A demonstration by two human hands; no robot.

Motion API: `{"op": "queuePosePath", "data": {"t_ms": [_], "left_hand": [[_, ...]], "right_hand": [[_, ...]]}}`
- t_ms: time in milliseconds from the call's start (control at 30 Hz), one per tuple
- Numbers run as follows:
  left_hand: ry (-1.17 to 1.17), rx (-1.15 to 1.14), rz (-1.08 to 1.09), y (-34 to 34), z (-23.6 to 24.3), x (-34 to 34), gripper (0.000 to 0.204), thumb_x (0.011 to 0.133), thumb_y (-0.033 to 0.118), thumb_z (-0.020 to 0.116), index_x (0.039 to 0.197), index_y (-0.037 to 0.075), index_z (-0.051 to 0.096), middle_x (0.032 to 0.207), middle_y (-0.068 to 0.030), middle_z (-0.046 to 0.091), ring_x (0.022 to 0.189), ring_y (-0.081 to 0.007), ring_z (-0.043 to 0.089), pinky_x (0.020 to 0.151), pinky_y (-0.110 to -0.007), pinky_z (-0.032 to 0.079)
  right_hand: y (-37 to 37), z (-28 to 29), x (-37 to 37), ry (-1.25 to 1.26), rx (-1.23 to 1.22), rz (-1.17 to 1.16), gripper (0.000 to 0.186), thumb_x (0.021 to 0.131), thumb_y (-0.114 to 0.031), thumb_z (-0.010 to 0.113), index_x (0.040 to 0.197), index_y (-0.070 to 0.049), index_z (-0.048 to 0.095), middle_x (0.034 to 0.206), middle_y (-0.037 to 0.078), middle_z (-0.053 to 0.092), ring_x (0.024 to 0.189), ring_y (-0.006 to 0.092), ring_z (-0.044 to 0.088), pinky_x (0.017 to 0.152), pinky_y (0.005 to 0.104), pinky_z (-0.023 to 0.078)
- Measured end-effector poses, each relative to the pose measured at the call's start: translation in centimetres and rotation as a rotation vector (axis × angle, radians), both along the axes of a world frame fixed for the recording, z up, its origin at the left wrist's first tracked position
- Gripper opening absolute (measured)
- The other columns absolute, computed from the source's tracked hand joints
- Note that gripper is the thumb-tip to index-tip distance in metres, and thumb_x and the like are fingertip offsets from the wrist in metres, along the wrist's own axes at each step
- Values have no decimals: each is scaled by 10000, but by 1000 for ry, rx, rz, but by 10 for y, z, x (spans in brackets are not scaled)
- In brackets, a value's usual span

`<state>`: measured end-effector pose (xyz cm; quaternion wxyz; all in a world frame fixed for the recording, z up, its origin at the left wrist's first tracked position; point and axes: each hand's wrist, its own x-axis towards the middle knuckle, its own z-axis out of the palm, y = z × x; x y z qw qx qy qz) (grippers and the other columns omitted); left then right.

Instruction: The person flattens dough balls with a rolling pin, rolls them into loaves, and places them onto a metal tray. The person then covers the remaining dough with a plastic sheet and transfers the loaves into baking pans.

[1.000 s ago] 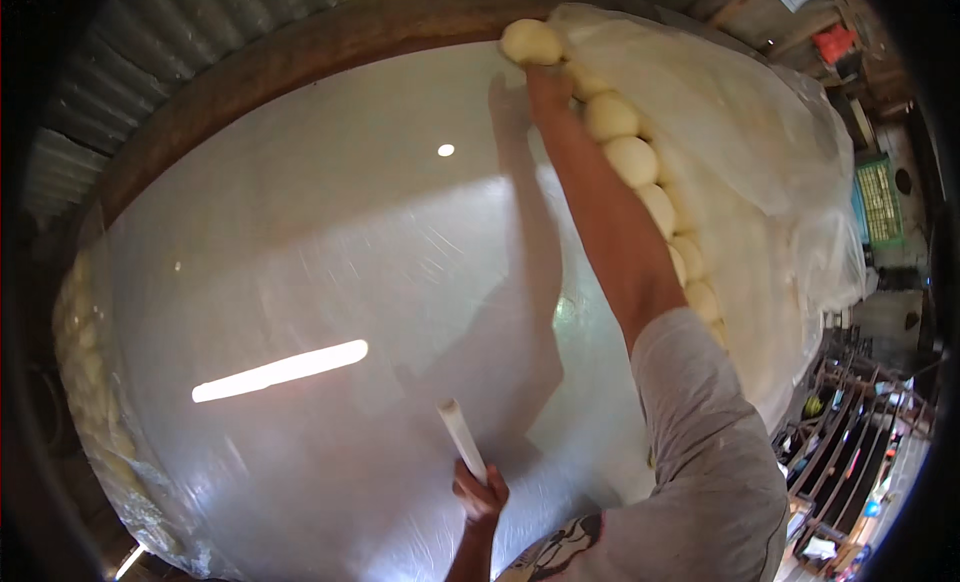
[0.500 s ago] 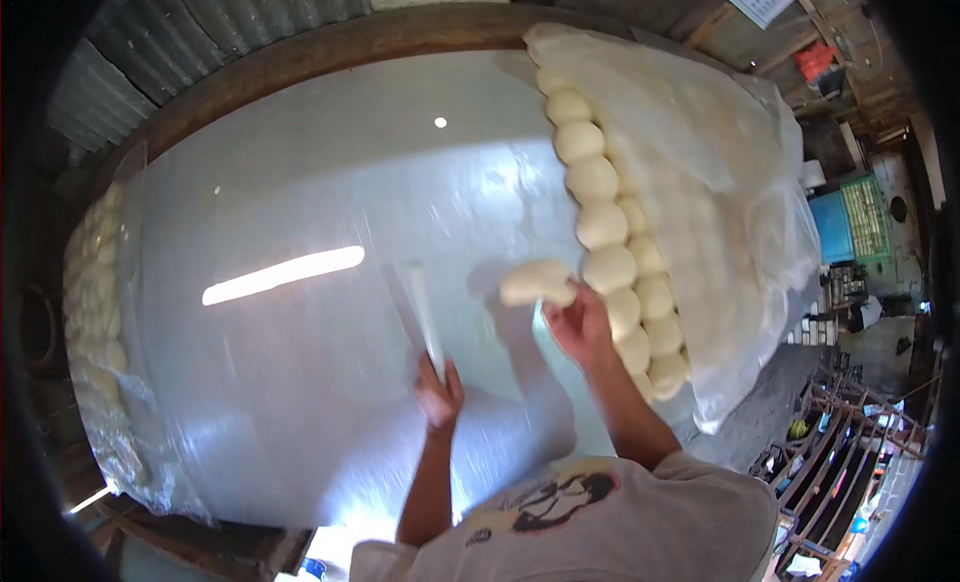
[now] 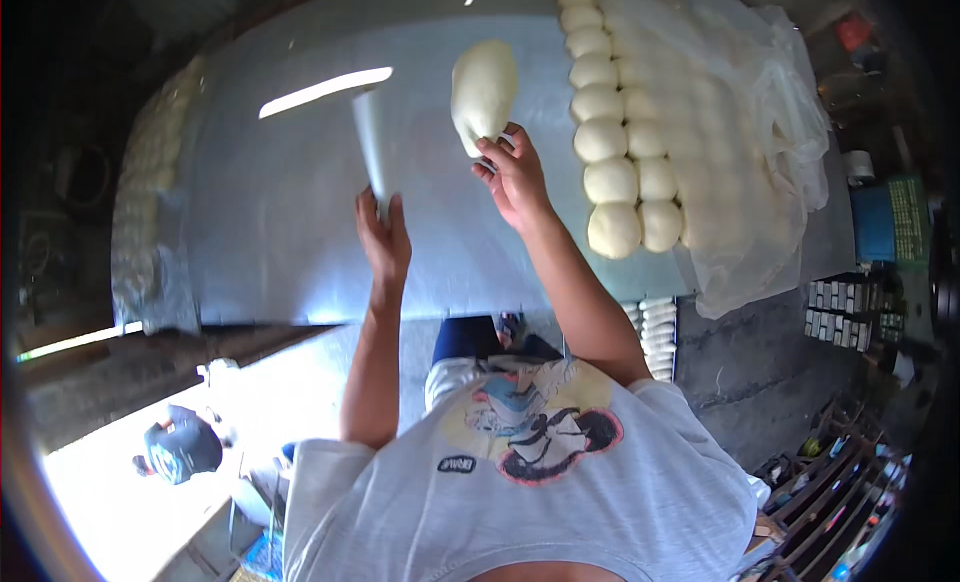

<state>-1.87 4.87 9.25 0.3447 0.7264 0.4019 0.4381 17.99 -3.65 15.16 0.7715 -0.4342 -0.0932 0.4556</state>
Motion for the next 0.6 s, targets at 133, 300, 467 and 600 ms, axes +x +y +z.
{"op": "queuePosePath", "data": {"t_ms": [133,300,467,600], "left_hand": [[362,195,-24,-15,14,-12,177,856,50,717,1020,38,654,1008,-147,601,917,-332,616,790,-439,522],[507,365,-297,-2,-17,-19,254,786,69,770,1024,74,683,937,-76,626,956,-293,633,888,-451,510],[718,408,-254,49,-82,67,389,956,248,622,1294,56,606,1321,-112,590,1276,-317,534,1107,-529,363],[945,443,-109,139,-117,145,510,1051,314,426,1488,53,457,1591,-109,407,1492,-326,332,1192,-601,238]], "right_hand": [[-84,-150,-30,-59,-630,209,608,903,-108,714,1436,-16,437,1091,129,657,824,175,639,742,370,551],[-91,-51,-15,-1691,-476,-185,529,898,-122,673,1378,14,499,1336,215,533,1243,400,509,1042,525,411],[-18,-128,63,-1863,-701,88,496,950,-230,595,1383,-1,519,1456,203,478,1374,438,414,1131,606,305],[76,-176,118,-1923,-970,14,547,997,-351,488,1428,-16,508,1534,233,415,1472,450,305,1169,681,201]]}}
